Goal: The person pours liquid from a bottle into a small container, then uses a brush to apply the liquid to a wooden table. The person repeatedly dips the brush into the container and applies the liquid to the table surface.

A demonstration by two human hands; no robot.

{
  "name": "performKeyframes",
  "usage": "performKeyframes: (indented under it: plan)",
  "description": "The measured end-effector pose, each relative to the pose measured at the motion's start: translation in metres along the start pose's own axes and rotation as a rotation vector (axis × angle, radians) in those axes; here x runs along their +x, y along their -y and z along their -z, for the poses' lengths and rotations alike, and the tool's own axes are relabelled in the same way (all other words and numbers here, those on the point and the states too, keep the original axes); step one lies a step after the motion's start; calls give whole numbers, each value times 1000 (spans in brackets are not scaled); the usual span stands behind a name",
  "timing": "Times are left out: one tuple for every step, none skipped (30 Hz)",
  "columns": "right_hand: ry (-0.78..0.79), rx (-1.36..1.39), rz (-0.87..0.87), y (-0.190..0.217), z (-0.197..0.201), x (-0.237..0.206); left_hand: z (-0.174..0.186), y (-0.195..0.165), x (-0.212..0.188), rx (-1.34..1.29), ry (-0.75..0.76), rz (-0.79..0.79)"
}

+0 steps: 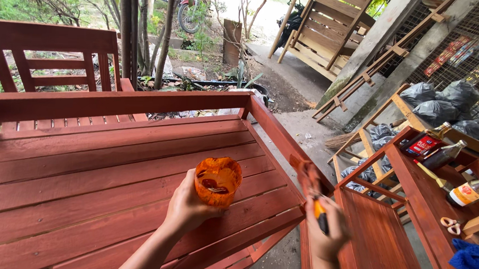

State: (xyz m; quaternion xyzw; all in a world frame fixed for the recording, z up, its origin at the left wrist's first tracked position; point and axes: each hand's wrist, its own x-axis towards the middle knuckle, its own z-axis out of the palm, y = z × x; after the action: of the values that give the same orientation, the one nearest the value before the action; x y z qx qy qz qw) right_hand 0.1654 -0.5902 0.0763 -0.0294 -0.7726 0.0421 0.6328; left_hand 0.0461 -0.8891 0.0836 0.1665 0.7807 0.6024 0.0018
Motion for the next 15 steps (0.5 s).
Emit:
performKeyframes:
  plan:
    - [20,53,23,0,-19,4,1,0,0,2,4,12]
    - [41,106,47,1,-39,8,2,0,0,3,7,24]
    - [71,113,41,3,-58,12,2,-1,1,1,9,38]
    - [103,120,39,5,-73,17,3,-1,1,7,14,50]
    - [120,122,52,6,-85,21,4,-1,3,14,19,61]
    - [140,123,61,9,-94,23,4,-2,4,23,27,76]
    - [164,123,62,10,-95,23,3,-3,5,20,17,72]
    - [153,131,70,11,-90,20,3,-3,5,22,13,67]
    - [140,136,78,11,-78,17,4,-3,6,25,10,60]
    - [126,142,89,8,-68,16,4,-3,8,32,11,67]
    - [154,125,68,4,-50,11,4,-4,10,38,12,74]
    - [183,109,45,3,-30,3,5,-4,11,44,14,83]
    - [162,55,22,2,-7,-7,5,-4,14,52,14,81]
    - [142,3,2,2,16,-15,6,-4,17,59,10,81]
    - [200,121,26,-3,35,-15,7,-3,20,64,3,78]
